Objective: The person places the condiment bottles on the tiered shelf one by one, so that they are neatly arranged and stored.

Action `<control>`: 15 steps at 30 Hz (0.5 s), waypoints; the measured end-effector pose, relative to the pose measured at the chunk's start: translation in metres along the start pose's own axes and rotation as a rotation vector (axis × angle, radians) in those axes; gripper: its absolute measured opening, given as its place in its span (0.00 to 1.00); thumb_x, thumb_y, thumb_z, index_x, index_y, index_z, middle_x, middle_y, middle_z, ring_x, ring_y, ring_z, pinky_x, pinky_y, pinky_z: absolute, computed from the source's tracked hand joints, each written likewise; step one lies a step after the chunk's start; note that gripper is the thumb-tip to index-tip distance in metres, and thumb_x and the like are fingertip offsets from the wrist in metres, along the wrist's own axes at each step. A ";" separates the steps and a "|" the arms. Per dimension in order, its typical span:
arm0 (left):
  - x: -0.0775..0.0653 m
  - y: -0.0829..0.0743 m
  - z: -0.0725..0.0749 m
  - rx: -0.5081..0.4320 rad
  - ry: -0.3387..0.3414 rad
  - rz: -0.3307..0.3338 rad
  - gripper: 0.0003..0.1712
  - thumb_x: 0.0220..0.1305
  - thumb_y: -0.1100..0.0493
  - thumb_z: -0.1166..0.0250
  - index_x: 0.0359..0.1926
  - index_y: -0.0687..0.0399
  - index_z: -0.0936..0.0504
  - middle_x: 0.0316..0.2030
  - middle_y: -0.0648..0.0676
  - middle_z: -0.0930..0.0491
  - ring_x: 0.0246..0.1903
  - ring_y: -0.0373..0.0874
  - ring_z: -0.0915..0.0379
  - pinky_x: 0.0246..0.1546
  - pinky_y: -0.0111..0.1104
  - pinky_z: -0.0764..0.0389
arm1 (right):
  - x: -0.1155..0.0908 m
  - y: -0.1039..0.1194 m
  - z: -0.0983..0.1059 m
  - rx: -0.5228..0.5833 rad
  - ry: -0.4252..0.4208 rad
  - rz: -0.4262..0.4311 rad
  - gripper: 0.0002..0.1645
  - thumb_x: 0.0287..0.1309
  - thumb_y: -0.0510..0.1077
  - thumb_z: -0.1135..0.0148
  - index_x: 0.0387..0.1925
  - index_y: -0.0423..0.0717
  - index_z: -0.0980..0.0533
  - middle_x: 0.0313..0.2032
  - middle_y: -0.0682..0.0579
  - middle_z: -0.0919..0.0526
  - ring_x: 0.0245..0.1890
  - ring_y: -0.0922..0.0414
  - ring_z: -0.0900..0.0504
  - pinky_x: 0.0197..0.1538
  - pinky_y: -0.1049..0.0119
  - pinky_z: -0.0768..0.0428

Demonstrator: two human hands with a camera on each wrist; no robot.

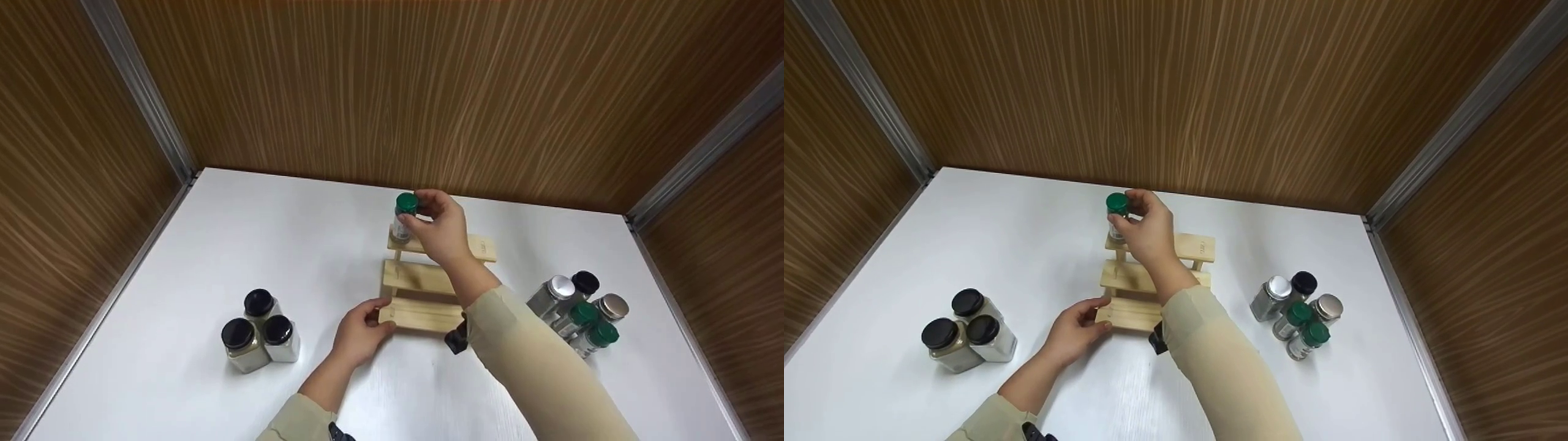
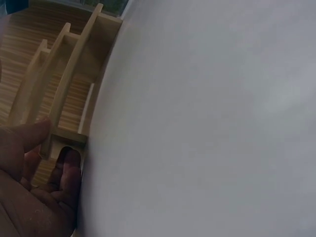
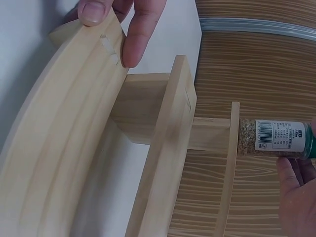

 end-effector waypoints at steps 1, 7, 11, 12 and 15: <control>0.000 0.000 0.000 0.000 0.000 -0.002 0.27 0.63 0.65 0.25 0.63 0.62 0.16 0.46 0.58 0.19 0.46 0.50 0.24 0.50 0.41 0.21 | 0.000 0.000 0.000 0.001 0.003 -0.005 0.25 0.60 0.31 0.24 0.58 0.33 0.23 0.52 0.41 0.14 0.53 0.49 0.16 0.59 0.59 0.17; -0.001 -0.001 0.000 0.009 0.006 -0.009 0.27 0.63 0.64 0.25 0.63 0.61 0.16 0.46 0.58 0.19 0.45 0.49 0.25 0.49 0.40 0.21 | -0.001 -0.003 0.003 0.022 0.011 -0.017 0.29 0.60 0.30 0.24 0.60 0.34 0.25 0.54 0.41 0.16 0.56 0.47 0.16 0.62 0.55 0.18; -0.002 0.000 -0.001 0.004 0.015 -0.013 0.27 0.64 0.65 0.25 0.64 0.63 0.17 0.47 0.59 0.19 0.46 0.51 0.24 0.50 0.41 0.21 | -0.003 -0.004 0.011 0.030 0.001 -0.008 0.31 0.59 0.30 0.24 0.62 0.32 0.26 0.56 0.40 0.17 0.58 0.45 0.16 0.63 0.54 0.19; -0.003 0.000 -0.001 0.001 0.017 -0.011 0.27 0.64 0.65 0.25 0.64 0.63 0.17 0.47 0.59 0.19 0.46 0.51 0.24 0.50 0.42 0.21 | -0.004 -0.004 0.014 0.027 -0.002 -0.004 0.32 0.59 0.30 0.24 0.62 0.32 0.27 0.56 0.40 0.17 0.58 0.44 0.16 0.63 0.55 0.19; -0.003 0.002 -0.002 -0.009 0.027 0.008 0.27 0.64 0.65 0.25 0.64 0.62 0.18 0.46 0.59 0.20 0.46 0.51 0.24 0.50 0.42 0.21 | -0.008 -0.002 0.025 0.022 -0.015 0.011 0.32 0.59 0.31 0.23 0.63 0.33 0.27 0.57 0.40 0.18 0.59 0.45 0.17 0.63 0.56 0.19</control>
Point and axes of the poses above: each hand's wrist, its own x-axis towards the middle knuckle, its own z-axis out of the back of the hand, y = z × x, the point moved 9 cm from there along x, towards the middle knuckle
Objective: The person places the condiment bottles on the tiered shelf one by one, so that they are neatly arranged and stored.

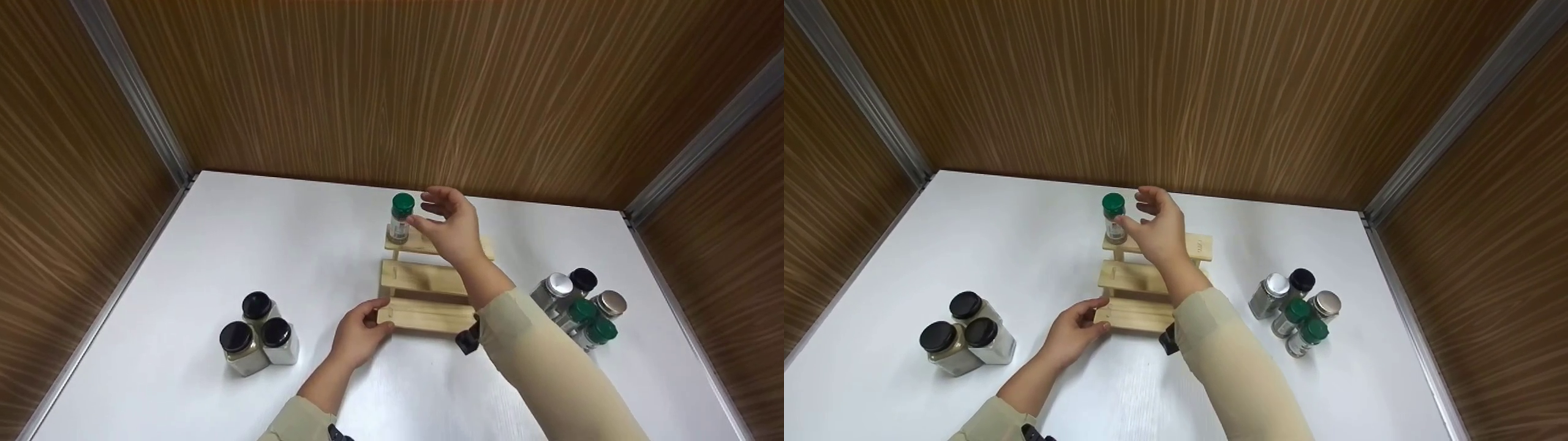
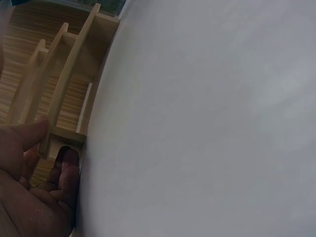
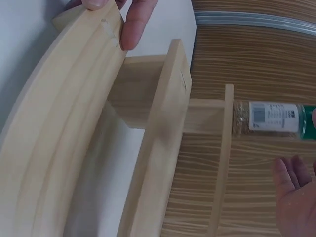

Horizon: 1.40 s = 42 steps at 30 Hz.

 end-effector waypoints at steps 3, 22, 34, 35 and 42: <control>0.000 0.001 0.000 -0.003 0.004 0.012 0.28 0.65 0.65 0.26 0.65 0.61 0.18 0.46 0.58 0.21 0.46 0.50 0.24 0.51 0.43 0.20 | -0.005 0.003 0.016 0.005 -0.021 0.020 0.33 0.59 0.31 0.23 0.63 0.33 0.27 0.58 0.41 0.18 0.60 0.45 0.17 0.61 0.56 0.18; -0.002 0.013 0.014 -0.004 0.007 0.043 0.28 0.67 0.65 0.27 0.68 0.61 0.20 0.47 0.58 0.21 0.47 0.49 0.24 0.51 0.41 0.19 | -0.054 0.034 0.133 -0.064 -0.303 0.064 0.26 0.57 0.27 0.24 0.57 0.31 0.21 0.51 0.50 0.13 0.55 0.54 0.15 0.62 0.63 0.19; 0.001 0.015 0.019 -0.018 0.005 0.038 0.29 0.67 0.65 0.27 0.68 0.62 0.20 0.47 0.58 0.21 0.47 0.48 0.26 0.51 0.39 0.21 | -0.076 0.038 0.170 -0.115 -0.385 0.024 0.33 0.59 0.31 0.23 0.66 0.37 0.22 0.57 0.47 0.14 0.58 0.55 0.16 0.63 0.65 0.21; 0.002 0.015 0.019 -0.023 0.006 0.036 0.29 0.67 0.65 0.27 0.68 0.62 0.21 0.47 0.58 0.21 0.47 0.49 0.26 0.51 0.39 0.22 | -0.077 0.037 0.174 -0.115 -0.395 0.028 0.33 0.59 0.30 0.24 0.66 0.38 0.22 0.57 0.46 0.14 0.57 0.55 0.16 0.63 0.66 0.21; 0.004 0.018 0.021 -0.008 -0.007 0.040 0.29 0.66 0.66 0.27 0.67 0.63 0.20 0.47 0.58 0.20 0.47 0.49 0.25 0.52 0.40 0.21 | -0.092 0.029 0.198 -0.082 -0.470 -0.009 0.33 0.59 0.30 0.24 0.65 0.42 0.20 0.57 0.48 0.14 0.59 0.55 0.17 0.63 0.68 0.22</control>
Point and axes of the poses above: each hand's wrist, its own x-axis towards the middle knuckle, its own z-axis out of the back of the hand, y = z × x, the point moved 9 cm from there along x, towards the middle knuckle
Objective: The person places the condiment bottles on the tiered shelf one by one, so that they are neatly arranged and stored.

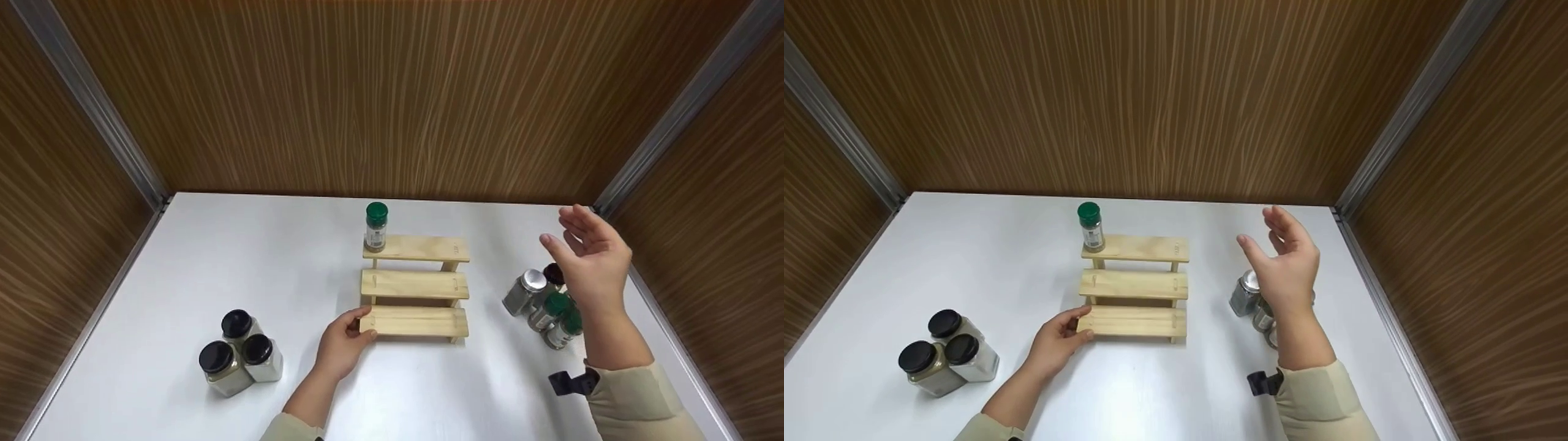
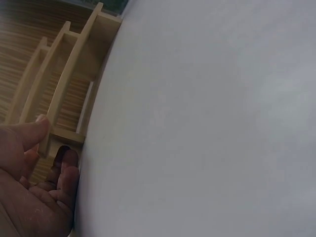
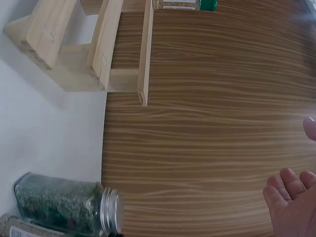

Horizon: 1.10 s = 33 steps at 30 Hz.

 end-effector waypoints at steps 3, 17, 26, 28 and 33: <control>0.000 0.001 0.001 0.000 -0.003 0.001 0.29 0.67 0.66 0.27 0.67 0.63 0.20 0.47 0.58 0.20 0.48 0.49 0.25 0.53 0.42 0.21 | 0.000 -0.003 0.011 0.007 -0.032 -0.006 0.33 0.57 0.29 0.23 0.64 0.43 0.20 0.57 0.48 0.14 0.59 0.54 0.18 0.64 0.67 0.23; -0.001 0.003 0.000 -0.020 0.001 -0.011 0.28 0.67 0.65 0.27 0.67 0.63 0.20 0.52 0.59 0.20 0.50 0.51 0.26 0.56 0.44 0.22 | -0.018 -0.035 0.053 0.077 -0.128 -0.077 0.36 0.50 0.23 0.23 0.62 0.42 0.19 0.53 0.52 0.14 0.57 0.57 0.18 0.63 0.72 0.24; -0.001 0.004 0.001 -0.004 -0.011 0.004 0.28 0.66 0.66 0.27 0.67 0.63 0.20 0.48 0.59 0.20 0.48 0.49 0.24 0.53 0.39 0.20 | -0.036 -0.070 0.072 -0.021 -0.147 -0.175 0.36 0.54 0.27 0.22 0.65 0.42 0.21 0.53 0.55 0.16 0.59 0.60 0.20 0.64 0.73 0.25; -0.001 0.004 0.001 -0.005 -0.015 0.005 0.28 0.66 0.66 0.27 0.67 0.63 0.20 0.48 0.59 0.20 0.49 0.50 0.24 0.54 0.40 0.20 | -0.041 -0.078 0.074 -0.070 -0.147 -0.190 0.37 0.55 0.29 0.21 0.67 0.41 0.22 0.53 0.57 0.16 0.60 0.60 0.21 0.64 0.73 0.25; -0.001 0.003 0.000 -0.003 -0.021 -0.008 0.28 0.66 0.67 0.27 0.67 0.62 0.19 0.48 0.59 0.19 0.50 0.51 0.24 0.56 0.43 0.20 | -0.050 -0.093 0.082 -0.142 -0.160 -0.223 0.38 0.57 0.31 0.22 0.69 0.39 0.24 0.53 0.61 0.17 0.60 0.63 0.21 0.65 0.73 0.26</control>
Point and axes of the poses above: each hand's wrist, its own x-axis towards the middle knuckle, its own z-axis out of the back of the hand, y = z × x, the point moved 9 cm from there along x, towards the middle knuckle
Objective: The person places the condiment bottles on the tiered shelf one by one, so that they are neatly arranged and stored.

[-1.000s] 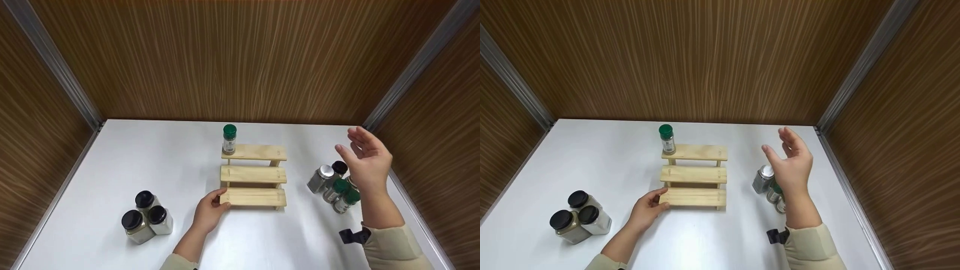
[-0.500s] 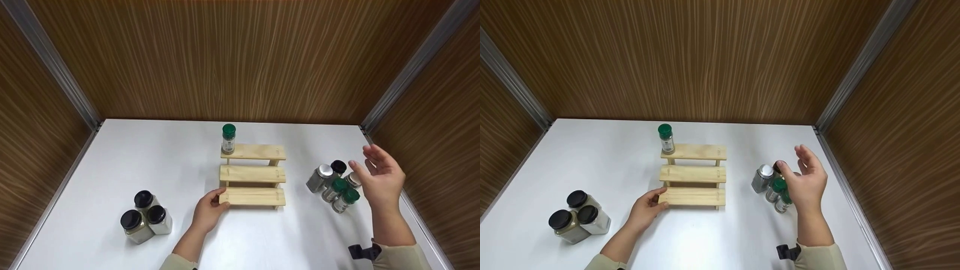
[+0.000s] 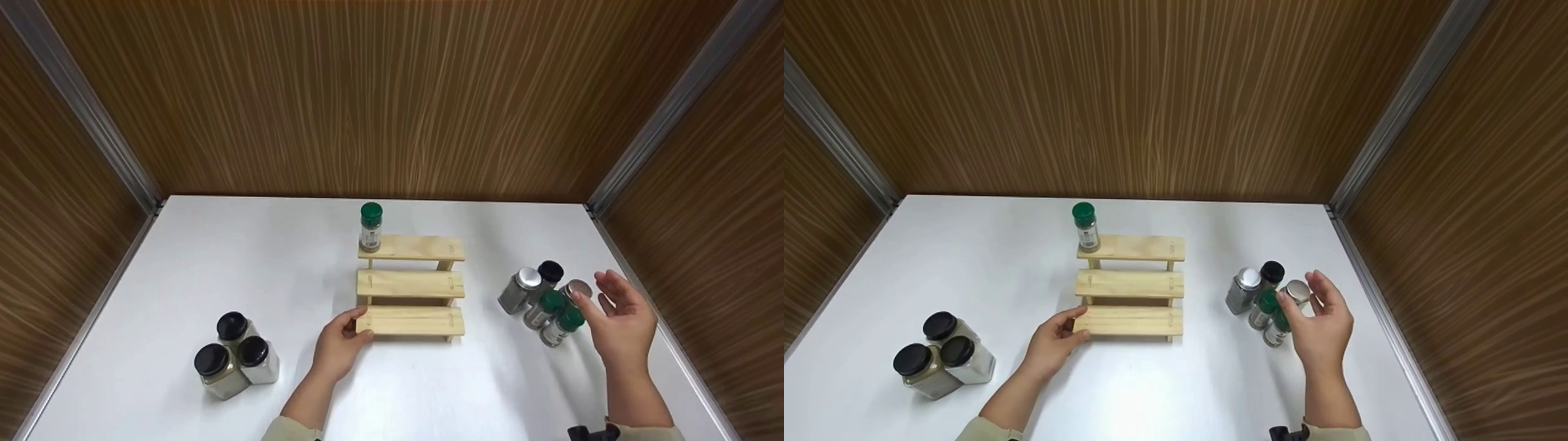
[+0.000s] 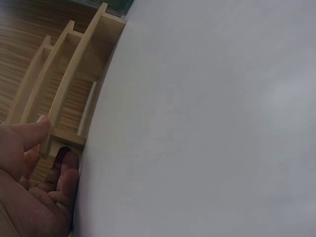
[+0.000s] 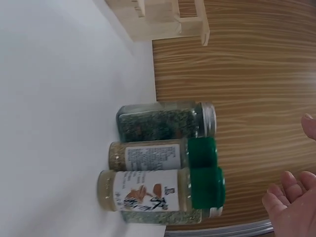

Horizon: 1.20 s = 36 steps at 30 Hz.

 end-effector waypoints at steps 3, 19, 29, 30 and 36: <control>-0.001 -0.001 0.000 0.000 0.006 0.003 0.28 0.66 0.67 0.27 0.67 0.62 0.20 0.47 0.58 0.20 0.48 0.50 0.24 0.54 0.43 0.20 | -0.002 -0.009 0.006 -0.018 -0.013 -0.013 0.39 0.56 0.31 0.21 0.69 0.41 0.24 0.53 0.62 0.17 0.59 0.65 0.22 0.64 0.73 0.26; -0.003 0.000 -0.001 -0.045 0.045 0.029 0.31 0.67 0.66 0.28 0.69 0.64 0.22 0.47 0.59 0.22 0.45 0.49 0.25 0.47 0.36 0.20 | -0.019 -0.062 0.006 -0.097 -0.007 -0.055 0.38 0.54 0.27 0.22 0.66 0.32 0.25 0.44 0.72 0.18 0.47 0.75 0.19 0.56 0.76 0.21; -0.003 0.001 0.000 -0.042 0.040 0.026 0.31 0.66 0.67 0.27 0.69 0.64 0.22 0.46 0.59 0.23 0.45 0.48 0.25 0.46 0.33 0.20 | -0.023 -0.079 0.000 -0.184 0.066 -0.121 0.39 0.60 0.29 0.26 0.71 0.33 0.29 0.62 0.38 0.21 0.46 0.77 0.25 0.55 0.79 0.23; -0.003 0.001 -0.001 -0.040 0.040 0.025 0.31 0.66 0.67 0.27 0.69 0.64 0.22 0.46 0.59 0.23 0.45 0.48 0.25 0.47 0.34 0.19 | -0.023 -0.079 -0.001 -0.184 0.067 -0.122 0.39 0.59 0.29 0.26 0.71 0.33 0.29 0.62 0.38 0.21 0.46 0.77 0.25 0.55 0.79 0.23; -0.003 0.001 0.000 -0.032 0.036 0.020 0.31 0.65 0.67 0.27 0.69 0.64 0.22 0.47 0.59 0.22 0.45 0.49 0.24 0.49 0.37 0.19 | -0.023 -0.085 -0.004 -0.086 0.034 -0.122 0.37 0.55 0.23 0.27 0.68 0.32 0.26 0.42 0.70 0.18 0.43 0.74 0.20 0.49 0.81 0.21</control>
Point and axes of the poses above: each hand's wrist, its own x-axis towards the middle knuckle, its own z-axis out of the back of the hand, y = z × x, the point moved 9 cm from there along x, towards the middle knuckle
